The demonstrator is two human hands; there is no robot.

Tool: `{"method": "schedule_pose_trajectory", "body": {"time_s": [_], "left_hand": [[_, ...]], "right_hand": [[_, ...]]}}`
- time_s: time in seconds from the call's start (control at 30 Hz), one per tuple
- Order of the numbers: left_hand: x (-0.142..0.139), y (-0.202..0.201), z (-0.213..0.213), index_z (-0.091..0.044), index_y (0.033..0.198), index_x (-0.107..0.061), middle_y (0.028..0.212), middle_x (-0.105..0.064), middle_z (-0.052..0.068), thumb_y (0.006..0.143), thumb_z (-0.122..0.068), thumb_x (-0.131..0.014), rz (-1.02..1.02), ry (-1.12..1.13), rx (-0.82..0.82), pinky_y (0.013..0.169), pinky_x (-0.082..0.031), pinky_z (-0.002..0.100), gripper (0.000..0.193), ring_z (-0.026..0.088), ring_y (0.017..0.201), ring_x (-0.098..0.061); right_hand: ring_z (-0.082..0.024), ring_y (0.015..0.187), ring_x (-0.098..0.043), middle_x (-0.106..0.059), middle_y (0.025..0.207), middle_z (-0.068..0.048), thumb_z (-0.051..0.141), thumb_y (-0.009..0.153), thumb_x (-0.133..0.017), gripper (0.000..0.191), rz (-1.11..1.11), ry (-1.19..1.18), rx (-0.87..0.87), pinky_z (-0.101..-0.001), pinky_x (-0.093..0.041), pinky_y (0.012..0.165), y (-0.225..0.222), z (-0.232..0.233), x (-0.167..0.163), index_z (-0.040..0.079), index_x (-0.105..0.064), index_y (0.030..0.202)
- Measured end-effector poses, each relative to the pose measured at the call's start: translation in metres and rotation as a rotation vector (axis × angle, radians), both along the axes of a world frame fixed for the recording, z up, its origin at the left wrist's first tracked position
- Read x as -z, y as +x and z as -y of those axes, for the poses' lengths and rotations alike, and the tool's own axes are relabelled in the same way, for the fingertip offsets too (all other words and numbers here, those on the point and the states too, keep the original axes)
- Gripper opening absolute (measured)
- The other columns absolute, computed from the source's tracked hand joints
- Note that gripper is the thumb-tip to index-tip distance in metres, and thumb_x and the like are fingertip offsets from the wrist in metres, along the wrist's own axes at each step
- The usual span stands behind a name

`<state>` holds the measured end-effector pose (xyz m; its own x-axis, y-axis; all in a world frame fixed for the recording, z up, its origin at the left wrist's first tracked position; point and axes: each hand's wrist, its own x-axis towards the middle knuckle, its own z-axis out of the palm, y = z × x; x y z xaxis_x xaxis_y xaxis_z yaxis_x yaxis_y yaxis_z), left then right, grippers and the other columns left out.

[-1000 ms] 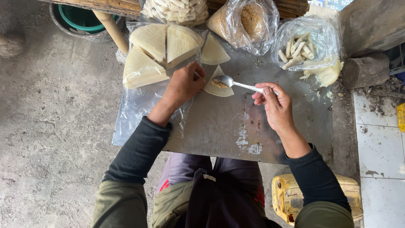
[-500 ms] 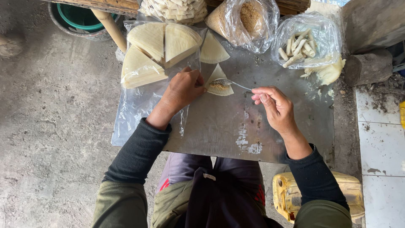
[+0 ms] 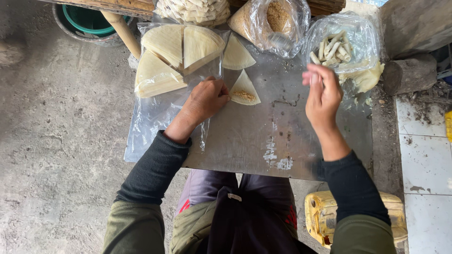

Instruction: The person folds triangular wrappers, places a cylindrical filling inside, and adds a spoonful of granular filling. They then fold the wrapper into a cone shape and place the finished item into a plastic bag. The process is repeated for multiple units.

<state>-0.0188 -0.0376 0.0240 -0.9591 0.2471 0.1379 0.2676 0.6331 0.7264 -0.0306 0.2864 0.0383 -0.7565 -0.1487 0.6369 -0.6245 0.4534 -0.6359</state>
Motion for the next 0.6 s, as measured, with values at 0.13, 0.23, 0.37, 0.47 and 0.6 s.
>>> {"method": "schedule_pose_trajectory", "body": {"time_s": [0.13, 0.23, 0.37, 0.47, 0.6], "left_hand": [[0.006, 0.000, -0.004, -0.003, 0.090, -0.069, 0.094, -0.067, 0.017, 0.086, -0.014, -0.070, -0.062, -0.030, 0.000, 0.081, -0.054, 0.045, 0.011, 0.035, 0.089, -0.068], [0.006, 0.000, -0.006, -0.004, 0.091, -0.068, 0.096, -0.067, 0.017, 0.090, -0.014, -0.065, -0.079, -0.073, -0.003, 0.082, -0.055, 0.046, 0.010, 0.036, 0.089, -0.068], [0.002, 0.007, -0.007, -0.005, 0.094, -0.066, 0.097, -0.066, 0.017, 0.091, -0.015, -0.064, -0.059, -0.085, -0.024, 0.080, -0.055, 0.048, 0.011, 0.038, 0.087, -0.067], [-0.004, 0.011, -0.009, -0.005, 0.094, -0.066, 0.099, -0.065, 0.017, 0.090, -0.015, -0.065, -0.064, -0.074, -0.029, 0.078, -0.055, 0.049, 0.011, 0.039, 0.086, -0.067], [-0.009, 0.016, -0.013, -0.005, 0.095, -0.066, 0.098, -0.064, 0.018, 0.089, -0.014, -0.065, -0.052, -0.048, -0.009, 0.078, -0.055, 0.048, 0.011, 0.040, 0.087, -0.066]], "right_hand": [[-0.019, 0.089, -0.069, -0.071, 0.108, -0.014, 0.006, 0.115, -0.056, 0.015, -0.191, 0.256, 0.132, -0.0278, -0.058, 0.079, -0.058, 0.013, 0.001, 0.002, -0.064, 0.127], [-0.023, 0.105, -0.065, -0.069, 0.113, -0.010, 0.013, 0.114, -0.062, 0.020, -0.210, 0.428, 0.189, -0.0388, -0.052, 0.099, -0.070, 0.028, 0.002, 0.008, -0.065, 0.132], [-0.031, 0.109, -0.053, -0.057, 0.119, -0.018, 0.031, 0.096, -0.076, 0.046, -0.306, 0.675, 0.232, -0.0470, -0.039, 0.097, -0.038, 0.026, -0.007, 0.007, -0.065, 0.133], [-0.031, 0.111, -0.053, -0.055, 0.116, -0.014, 0.031, 0.087, -0.080, 0.041, -0.199, 0.726, -0.011, -0.0481, -0.039, 0.101, -0.020, 0.027, -0.014, 0.011, -0.065, 0.120], [-0.026, 0.105, -0.061, -0.061, 0.110, -0.008, 0.022, 0.088, -0.079, 0.031, -0.003, 0.726, -0.320, -0.0455, -0.045, 0.101, 0.001, 0.042, -0.007, 0.009, -0.069, 0.115]]}}
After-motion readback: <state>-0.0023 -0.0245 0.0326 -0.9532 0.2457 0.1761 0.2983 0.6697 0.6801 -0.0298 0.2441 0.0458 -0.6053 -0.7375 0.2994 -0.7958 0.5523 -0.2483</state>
